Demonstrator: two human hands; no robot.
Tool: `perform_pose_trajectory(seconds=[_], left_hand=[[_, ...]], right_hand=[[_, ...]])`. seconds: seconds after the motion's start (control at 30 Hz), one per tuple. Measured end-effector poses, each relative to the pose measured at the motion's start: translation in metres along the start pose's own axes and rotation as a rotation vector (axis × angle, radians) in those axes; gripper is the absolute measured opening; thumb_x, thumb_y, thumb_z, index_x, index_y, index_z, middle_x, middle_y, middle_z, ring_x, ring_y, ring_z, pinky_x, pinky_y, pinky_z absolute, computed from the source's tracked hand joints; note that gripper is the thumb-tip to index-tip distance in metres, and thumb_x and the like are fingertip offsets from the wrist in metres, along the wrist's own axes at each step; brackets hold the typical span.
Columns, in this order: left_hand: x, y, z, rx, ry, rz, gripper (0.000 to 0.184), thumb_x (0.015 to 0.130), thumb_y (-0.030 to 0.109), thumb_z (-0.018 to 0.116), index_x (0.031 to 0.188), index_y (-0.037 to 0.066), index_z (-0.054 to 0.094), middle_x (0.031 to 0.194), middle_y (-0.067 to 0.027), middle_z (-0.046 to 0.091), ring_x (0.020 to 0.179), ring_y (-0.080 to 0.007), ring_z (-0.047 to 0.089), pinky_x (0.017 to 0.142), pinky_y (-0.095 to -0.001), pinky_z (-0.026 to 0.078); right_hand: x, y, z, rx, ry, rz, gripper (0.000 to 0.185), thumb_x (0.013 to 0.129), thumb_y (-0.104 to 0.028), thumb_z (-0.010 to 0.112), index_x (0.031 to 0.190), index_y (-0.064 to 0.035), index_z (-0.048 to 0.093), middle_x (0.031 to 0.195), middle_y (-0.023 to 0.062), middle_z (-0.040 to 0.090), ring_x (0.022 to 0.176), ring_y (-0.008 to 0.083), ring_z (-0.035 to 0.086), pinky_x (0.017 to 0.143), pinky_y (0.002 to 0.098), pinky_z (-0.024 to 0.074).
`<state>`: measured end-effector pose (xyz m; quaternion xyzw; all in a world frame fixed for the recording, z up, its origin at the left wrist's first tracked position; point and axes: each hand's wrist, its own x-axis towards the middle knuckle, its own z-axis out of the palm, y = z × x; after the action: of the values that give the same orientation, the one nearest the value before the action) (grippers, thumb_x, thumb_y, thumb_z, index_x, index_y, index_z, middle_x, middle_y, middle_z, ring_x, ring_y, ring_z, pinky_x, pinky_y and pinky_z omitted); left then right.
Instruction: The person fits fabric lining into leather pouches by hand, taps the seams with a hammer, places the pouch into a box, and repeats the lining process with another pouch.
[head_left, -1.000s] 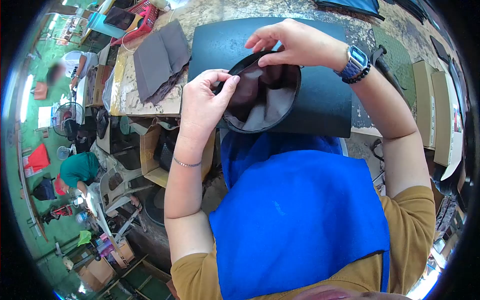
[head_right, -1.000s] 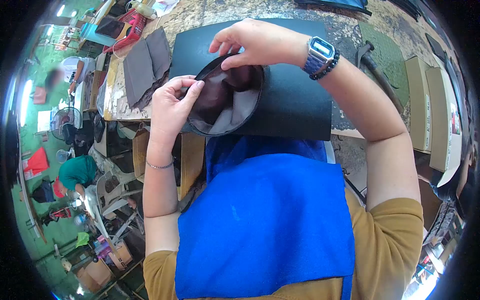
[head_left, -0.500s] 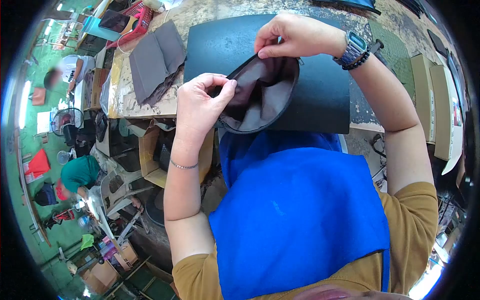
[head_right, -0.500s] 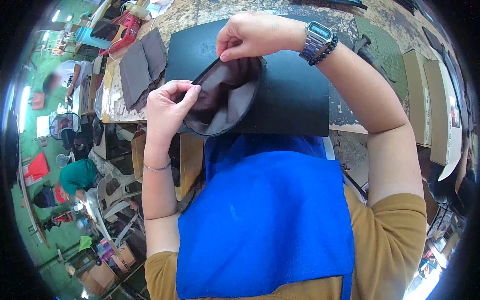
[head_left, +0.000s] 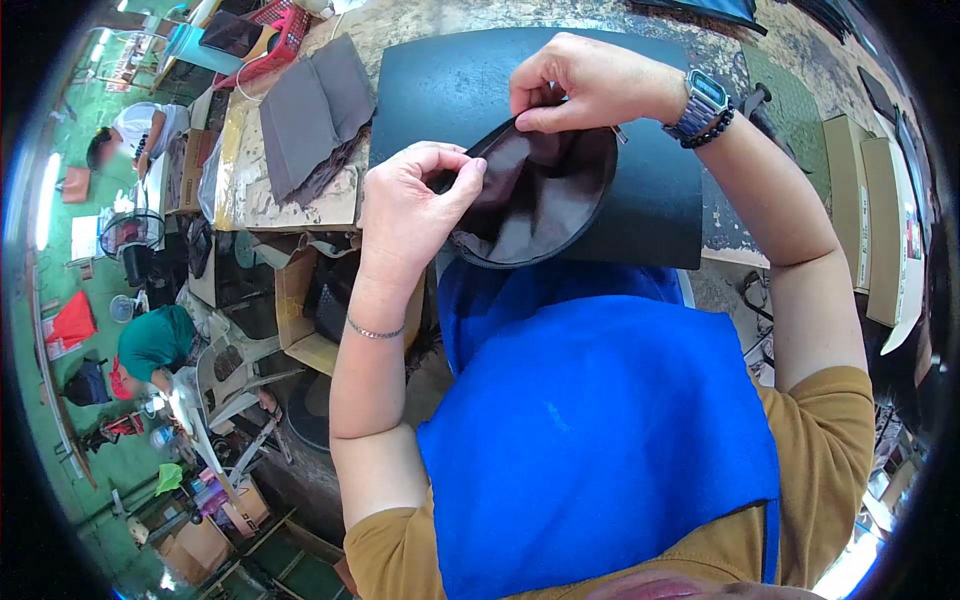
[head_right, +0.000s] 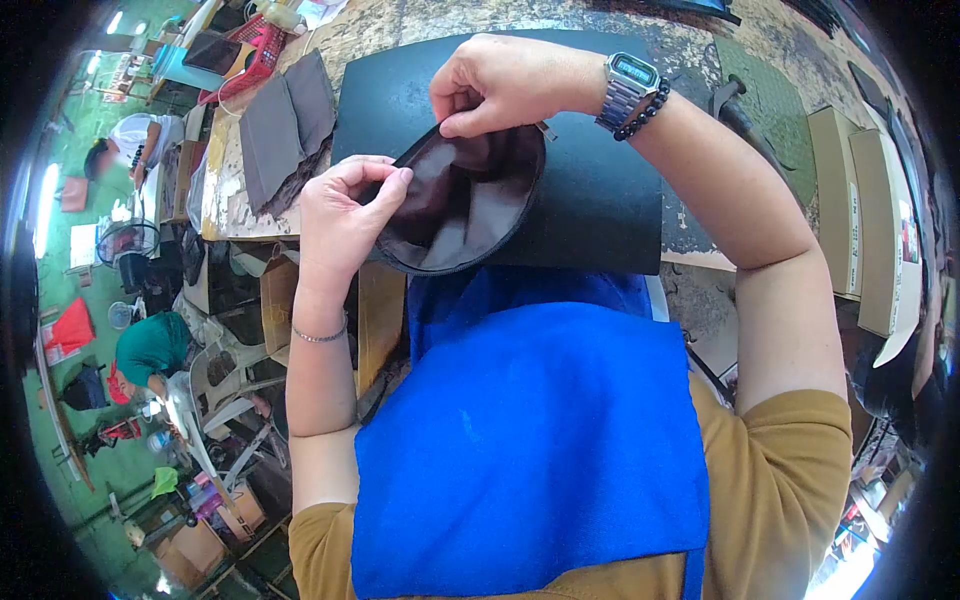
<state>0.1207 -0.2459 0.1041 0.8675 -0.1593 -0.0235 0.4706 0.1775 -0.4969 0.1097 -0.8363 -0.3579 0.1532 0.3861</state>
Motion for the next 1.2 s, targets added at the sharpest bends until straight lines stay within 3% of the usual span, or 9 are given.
perform_pose_trajectory(seconds=[0.17, 0.3, 0.53, 0.63, 0.73, 0.83, 0.93, 1.03, 1.2], left_hand=[[0.0, -0.001, 0.001, -0.036, -0.013, 0.006, 0.014, 0.08, 0.011, 0.077, 0.084, -0.002, 0.072, 0.086, -0.0092, 0.073, 0.077, -0.0123, 0.067, 0.071, -0.0262, 0.053], [-0.001, 0.004, -0.001, 0.015, -0.017, 0.019, 0.014, 0.081, 0.011, 0.076, 0.083, -0.002, 0.072, 0.088, -0.0098, 0.073, 0.079, -0.0137, 0.068, 0.07, -0.0265, 0.053], [-0.001, 0.007, -0.001, 0.055, -0.044, 0.08, 0.014, 0.081, 0.013, 0.075, 0.084, 0.0, 0.071, 0.089, -0.014, 0.071, 0.078, -0.0242, 0.07, 0.07, -0.0327, 0.054], [-0.004, 0.015, -0.009, 0.28, -0.05, 0.232, 0.017, 0.081, 0.014, 0.076, 0.088, 0.0, 0.069, 0.091, -0.0143, 0.071, 0.079, -0.0283, 0.069, 0.07, -0.0353, 0.054], [-0.006, 0.018, -0.012, 0.334, -0.086, 0.138, 0.021, 0.081, 0.016, 0.077, 0.092, 0.001, 0.067, 0.093, -0.0157, 0.07, 0.082, -0.0308, 0.07, 0.071, -0.0371, 0.055], [-0.007, 0.023, -0.009, 0.232, -0.006, 0.044, 0.021, 0.082, 0.016, 0.076, 0.091, 0.0, 0.066, 0.091, -0.0174, 0.071, 0.082, -0.0307, 0.071, 0.071, -0.0368, 0.056], [-0.006, 0.025, -0.015, 0.319, -0.082, -0.061, 0.023, 0.084, 0.017, 0.074, 0.097, -0.001, 0.068, 0.088, -0.0195, 0.072, 0.079, -0.0305, 0.072, 0.071, -0.037, 0.056], [-0.007, 0.017, -0.016, 0.335, -0.083, -0.025, 0.026, 0.086, 0.018, 0.073, 0.103, -0.002, 0.07, 0.085, -0.0195, 0.072, 0.073, -0.028, 0.072, 0.069, -0.0345, 0.055], [-0.004, 0.011, -0.021, 0.189, -0.17, -0.119, 0.027, 0.087, 0.019, 0.073, 0.101, -0.004, 0.071, 0.082, -0.0181, 0.072, 0.068, -0.0181, 0.069, 0.066, -0.0303, 0.053]], right_hand=[[0.004, -0.001, 0.013, 0.009, 0.096, -0.172, 0.024, 0.087, -0.023, 0.071, 0.097, -0.0013, 0.071, 0.077, 0.0103, 0.07, 0.067, 0.017, 0.066, 0.065, 0.0311, 0.0523], [0.008, -0.017, 0.005, -0.067, 0.01, -0.045, 0.021, 0.087, -0.022, 0.07, 0.093, -0.0021, 0.072, 0.077, 0.0122, 0.071, 0.068, 0.02, 0.068, 0.066, 0.0313, 0.0531], [0.012, -0.015, 0.013, -0.015, 0.021, -0.055, 0.021, 0.088, -0.025, 0.07, 0.092, -0.004, 0.072, 0.077, 0.0115, 0.071, 0.068, 0.0221, 0.068, 0.065, 0.0332, 0.0526], [0.014, -0.011, 0.014, -0.029, 0.054, -0.074, 0.023, 0.087, -0.026, 0.071, 0.093, -0.0041, 0.072, 0.078, 0.0115, 0.071, 0.068, 0.0219, 0.068, 0.065, 0.033, 0.0526], [0.013, -0.008, 0.017, -0.038, 0.107, -0.131, 0.023, 0.087, -0.027, 0.072, 0.094, -0.0047, 0.072, 0.077, 0.011, 0.071, 0.068, 0.0222, 0.068, 0.065, 0.033, 0.0521], [0.015, -0.014, 0.013, -0.062, 0.046, -0.085, 0.021, 0.088, -0.026, 0.071, 0.094, -0.0053, 0.073, 0.076, 0.0107, 0.071, 0.069, 0.0222, 0.067, 0.065, 0.033, 0.0515], [0.016, -0.012, 0.012, -0.062, 0.041, -0.084, 0.02, 0.088, -0.025, 0.071, 0.094, -0.0056, 0.073, 0.076, 0.0109, 0.071, 0.068, 0.0228, 0.067, 0.064, 0.0332, 0.0512], [0.018, -0.01, 0.011, -0.05, 0.034, -0.087, 0.02, 0.088, -0.024, 0.071, 0.094, -0.0053, 0.073, 0.076, 0.0106, 0.07, 0.068, 0.0227, 0.066, 0.064, 0.0329, 0.0509], [0.018, -0.008, 0.011, -0.022, -0.002, -0.095, 0.019, 0.088, -0.023, 0.071, 0.093, -0.0052, 0.073, 0.076, 0.0105, 0.07, 0.068, 0.0226, 0.066, 0.065, 0.033, 0.051]])
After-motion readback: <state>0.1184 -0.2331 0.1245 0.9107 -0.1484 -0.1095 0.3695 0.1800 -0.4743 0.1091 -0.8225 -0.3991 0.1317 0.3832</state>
